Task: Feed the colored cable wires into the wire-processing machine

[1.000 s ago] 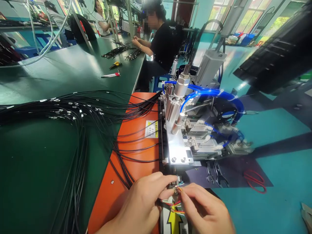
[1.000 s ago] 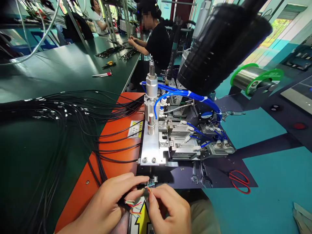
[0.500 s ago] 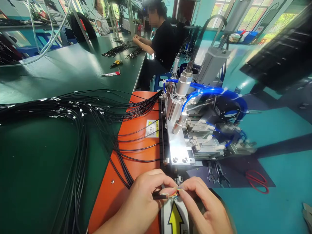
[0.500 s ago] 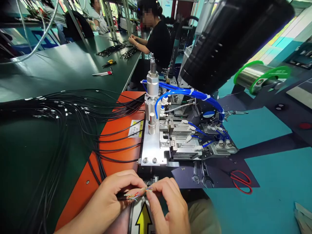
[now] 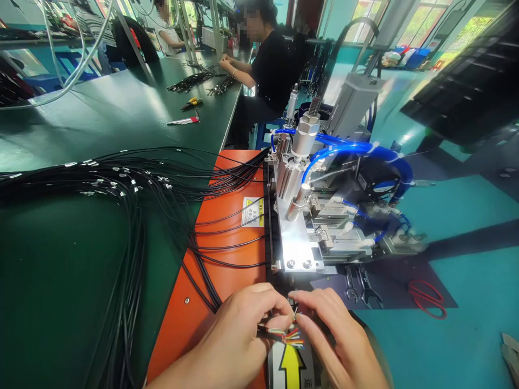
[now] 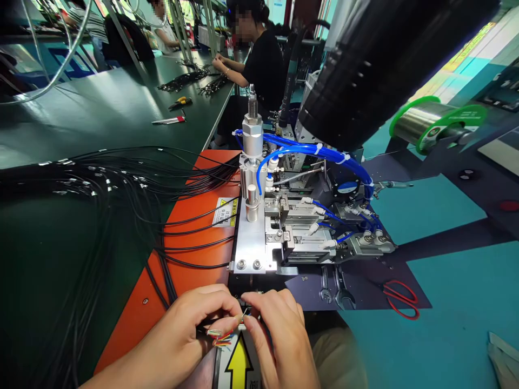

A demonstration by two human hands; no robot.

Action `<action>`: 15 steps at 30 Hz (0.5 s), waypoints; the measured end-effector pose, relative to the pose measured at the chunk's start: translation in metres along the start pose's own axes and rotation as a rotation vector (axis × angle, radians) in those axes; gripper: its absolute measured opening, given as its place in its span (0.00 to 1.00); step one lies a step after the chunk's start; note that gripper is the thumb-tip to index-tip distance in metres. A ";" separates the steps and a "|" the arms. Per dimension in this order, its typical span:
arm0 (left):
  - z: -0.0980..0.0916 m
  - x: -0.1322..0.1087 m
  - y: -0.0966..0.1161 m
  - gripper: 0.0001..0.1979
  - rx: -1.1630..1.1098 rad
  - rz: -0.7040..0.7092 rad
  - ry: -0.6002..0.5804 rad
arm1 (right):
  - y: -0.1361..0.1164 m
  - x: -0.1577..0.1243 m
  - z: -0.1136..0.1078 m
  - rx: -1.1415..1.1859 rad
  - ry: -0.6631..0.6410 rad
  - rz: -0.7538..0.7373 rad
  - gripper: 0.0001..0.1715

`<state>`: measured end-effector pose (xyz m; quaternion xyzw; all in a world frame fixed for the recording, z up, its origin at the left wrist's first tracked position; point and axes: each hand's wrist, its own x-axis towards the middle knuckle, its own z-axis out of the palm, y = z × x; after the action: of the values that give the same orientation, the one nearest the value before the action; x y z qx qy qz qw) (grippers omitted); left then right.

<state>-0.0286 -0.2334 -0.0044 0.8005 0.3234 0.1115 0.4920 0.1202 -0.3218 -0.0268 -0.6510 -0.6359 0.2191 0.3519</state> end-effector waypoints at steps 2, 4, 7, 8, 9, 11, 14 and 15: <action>0.001 0.000 -0.002 0.10 0.014 0.032 0.001 | 0.000 0.002 -0.002 0.003 -0.059 -0.006 0.08; 0.002 -0.001 -0.004 0.11 0.018 0.062 0.008 | -0.001 0.004 -0.004 0.020 -0.087 0.013 0.10; 0.004 -0.001 -0.005 0.11 0.020 0.088 0.041 | -0.002 0.005 -0.003 0.056 -0.073 -0.001 0.11; 0.004 -0.001 -0.006 0.11 0.019 0.098 0.056 | -0.001 0.005 -0.002 0.063 -0.056 -0.020 0.11; 0.004 -0.001 -0.007 0.11 0.015 0.111 0.071 | 0.000 0.004 0.000 0.060 -0.021 -0.038 0.10; 0.003 -0.001 -0.010 0.13 0.009 0.132 0.090 | 0.007 0.002 0.004 0.024 0.097 -0.057 0.09; 0.000 0.000 -0.015 0.17 0.068 0.150 0.076 | 0.021 -0.001 0.015 -0.021 0.254 -0.052 0.10; -0.001 0.000 -0.017 0.16 0.113 0.155 0.068 | 0.026 -0.001 0.019 -0.018 0.271 -0.054 0.10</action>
<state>-0.0362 -0.2272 -0.0186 0.8454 0.2830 0.1579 0.4247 0.1240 -0.3180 -0.0588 -0.6605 -0.6018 0.1141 0.4343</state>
